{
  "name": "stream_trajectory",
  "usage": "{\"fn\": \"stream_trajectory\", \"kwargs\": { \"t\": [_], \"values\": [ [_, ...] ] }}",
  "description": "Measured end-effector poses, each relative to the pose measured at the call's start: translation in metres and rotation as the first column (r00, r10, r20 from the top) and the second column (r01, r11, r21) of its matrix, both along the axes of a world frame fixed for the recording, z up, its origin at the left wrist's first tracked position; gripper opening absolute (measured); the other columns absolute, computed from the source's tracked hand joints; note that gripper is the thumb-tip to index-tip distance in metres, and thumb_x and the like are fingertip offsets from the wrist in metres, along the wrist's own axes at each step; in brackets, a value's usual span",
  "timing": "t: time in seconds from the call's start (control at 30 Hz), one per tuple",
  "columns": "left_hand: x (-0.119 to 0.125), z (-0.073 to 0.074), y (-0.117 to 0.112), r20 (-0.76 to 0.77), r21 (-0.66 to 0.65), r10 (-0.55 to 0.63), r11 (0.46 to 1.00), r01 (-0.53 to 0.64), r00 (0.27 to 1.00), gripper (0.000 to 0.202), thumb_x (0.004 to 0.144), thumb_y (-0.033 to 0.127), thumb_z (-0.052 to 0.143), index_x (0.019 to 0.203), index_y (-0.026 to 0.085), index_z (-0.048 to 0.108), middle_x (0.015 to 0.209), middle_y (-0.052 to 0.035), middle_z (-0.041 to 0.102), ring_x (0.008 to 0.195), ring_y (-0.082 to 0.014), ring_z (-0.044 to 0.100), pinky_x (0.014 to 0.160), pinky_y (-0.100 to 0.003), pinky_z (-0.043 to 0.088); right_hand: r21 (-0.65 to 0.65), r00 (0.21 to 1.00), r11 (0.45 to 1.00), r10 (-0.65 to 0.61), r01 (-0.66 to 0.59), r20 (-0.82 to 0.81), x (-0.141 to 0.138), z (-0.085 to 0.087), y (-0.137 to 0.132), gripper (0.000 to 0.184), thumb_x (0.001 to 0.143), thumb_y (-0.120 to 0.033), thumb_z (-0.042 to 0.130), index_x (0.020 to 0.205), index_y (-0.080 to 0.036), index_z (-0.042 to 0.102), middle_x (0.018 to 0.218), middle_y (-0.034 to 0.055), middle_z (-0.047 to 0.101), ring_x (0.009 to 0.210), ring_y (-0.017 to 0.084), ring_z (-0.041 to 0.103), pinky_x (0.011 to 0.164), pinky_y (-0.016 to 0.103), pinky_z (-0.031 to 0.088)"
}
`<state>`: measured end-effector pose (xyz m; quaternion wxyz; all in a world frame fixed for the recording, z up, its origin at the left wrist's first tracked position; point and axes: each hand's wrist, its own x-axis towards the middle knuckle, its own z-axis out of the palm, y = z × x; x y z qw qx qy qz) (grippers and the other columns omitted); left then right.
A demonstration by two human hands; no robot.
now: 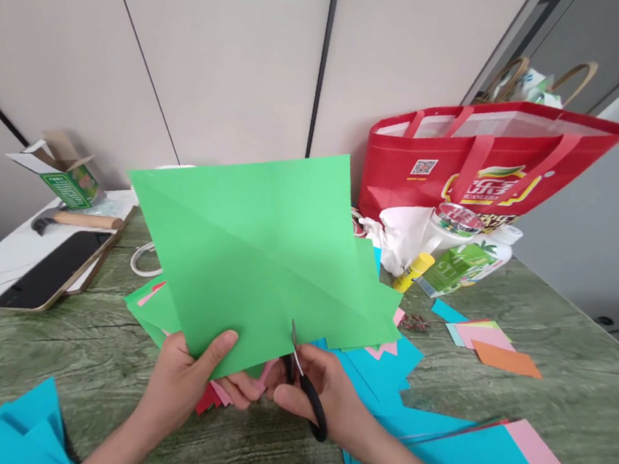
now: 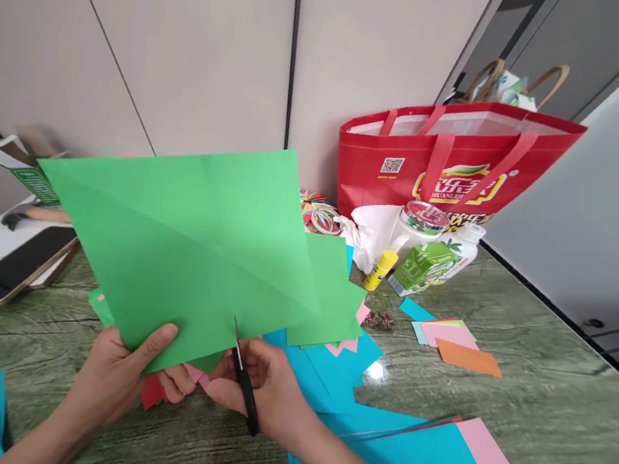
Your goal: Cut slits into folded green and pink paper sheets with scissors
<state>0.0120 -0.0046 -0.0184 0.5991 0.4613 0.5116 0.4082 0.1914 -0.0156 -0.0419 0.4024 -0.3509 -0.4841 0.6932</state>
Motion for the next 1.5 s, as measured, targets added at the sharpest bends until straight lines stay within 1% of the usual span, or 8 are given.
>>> {"fn": "stream_trajectory", "kwargs": {
  "t": [0.2, 0.37, 0.63, 0.77, 0.9, 1.07, 1.27, 1.5],
  "values": [
    [0.004, 0.004, 0.001, 0.021, -0.021, 0.014, 1.000, -0.014, 1.000, 0.034, 0.069, 0.039, 0.059, 0.047, 0.015, 0.067, 0.044, -0.0110, 0.066, 0.034, -0.0235, 0.059, 0.035, -0.032, 0.049, -0.009, 0.999, 0.998, -0.054, 0.054, -0.001, -0.003, -0.004, -0.001, 0.037, 0.058, -0.042, 0.072, 0.065, -0.016, 0.047, 0.061, -0.0018, 0.049, 0.054, 0.009, 0.040, 0.051, 0.022, 0.033],
    [0.003, 0.005, -0.001, 0.027, -0.030, 0.010, 1.000, -0.009, 1.000, 0.036, 0.070, 0.040, 0.058, 0.046, 0.015, 0.065, 0.043, -0.0106, 0.065, 0.033, -0.0227, 0.059, 0.034, -0.031, 0.048, 0.011, 0.998, 0.998, -0.061, 0.061, 0.001, -0.003, -0.006, -0.002, 0.038, 0.059, -0.042, 0.072, 0.064, -0.016, 0.045, 0.060, -0.0019, 0.049, 0.053, 0.009, 0.040, 0.049, 0.022, 0.033],
    [0.006, 0.013, -0.001, -0.002, -0.033, -0.028, 0.999, 0.028, 1.000, 0.039, 0.069, 0.042, 0.058, 0.042, 0.015, 0.064, 0.042, -0.0085, 0.065, 0.032, -0.0204, 0.059, 0.033, -0.027, 0.047, 0.010, 0.998, 0.998, -0.065, 0.065, 0.024, -0.003, -0.011, -0.003, 0.039, 0.058, -0.044, 0.071, 0.065, -0.016, 0.046, 0.059, -0.0032, 0.046, 0.052, 0.009, 0.040, 0.049, 0.021, 0.033],
    [0.006, 0.013, -0.001, 0.008, -0.042, -0.013, 0.999, 0.013, 1.000, 0.036, 0.068, 0.042, 0.060, 0.044, 0.015, 0.065, 0.042, -0.0083, 0.065, 0.032, -0.0203, 0.058, 0.032, -0.026, 0.047, 0.015, 0.998, 0.998, -0.064, 0.064, 0.012, -0.003, -0.012, -0.003, 0.037, 0.060, -0.042, 0.071, 0.065, -0.016, 0.046, 0.057, -0.0030, 0.049, 0.049, 0.008, 0.042, 0.047, 0.021, 0.033],
    [0.004, 0.012, -0.001, 0.010, -0.049, -0.043, 0.998, 0.044, 0.999, 0.038, 0.069, 0.042, 0.059, 0.044, 0.015, 0.065, 0.044, -0.0088, 0.066, 0.033, -0.0204, 0.059, 0.033, -0.026, 0.048, 0.025, 0.998, 0.997, -0.067, 0.067, 0.013, -0.004, -0.011, -0.004, 0.035, 0.062, -0.041, 0.070, 0.070, -0.015, 0.048, 0.058, -0.0024, 0.050, 0.048, 0.008, 0.044, 0.046, 0.021, 0.034],
    [0.002, 0.010, -0.001, 0.022, -0.048, -0.057, 0.997, 0.058, 0.998, 0.037, 0.071, 0.042, 0.058, 0.047, 0.015, 0.066, 0.044, -0.0083, 0.066, 0.033, -0.0201, 0.059, 0.033, -0.026, 0.047, 0.038, 0.995, 0.995, -0.091, 0.090, 0.027, -0.004, -0.009, -0.004, 0.035, 0.062, -0.041, 0.070, 0.065, -0.015, 0.046, 0.053, -0.0034, 0.048, 0.047, 0.008, 0.040, 0.045, 0.020, 0.033],
    [0.001, 0.010, -0.001, 0.023, -0.038, -0.067, 0.997, 0.068, 0.998, 0.039, 0.072, 0.041, 0.057, 0.044, 0.016, 0.065, 0.044, -0.0080, 0.066, 0.034, -0.0201, 0.060, 0.034, -0.026, 0.047, 0.015, 0.995, 0.996, -0.094, 0.093, 0.032, -0.006, -0.008, -0.004, 0.036, 0.060, -0.040, 0.071, 0.072, -0.013, 0.051, 0.051, -0.0042, 0.049, 0.043, 0.006, 0.040, 0.042, 0.019, 0.031],
    [0.001, 0.010, -0.001, 0.025, -0.048, -0.075, 0.996, 0.076, 0.997, 0.037, 0.073, 0.040, 0.057, 0.046, 0.016, 0.065, 0.044, -0.0080, 0.066, 0.035, -0.0205, 0.060, 0.035, -0.027, 0.048, 0.012, 0.995, 0.996, -0.092, 0.092, 0.033, -0.005, -0.015, -0.005, 0.036, 0.063, -0.040, 0.070, 0.079, -0.011, 0.054, 0.052, -0.0039, 0.050, 0.040, 0.005, 0.040, 0.039, 0.018, 0.031]
  ]
}}
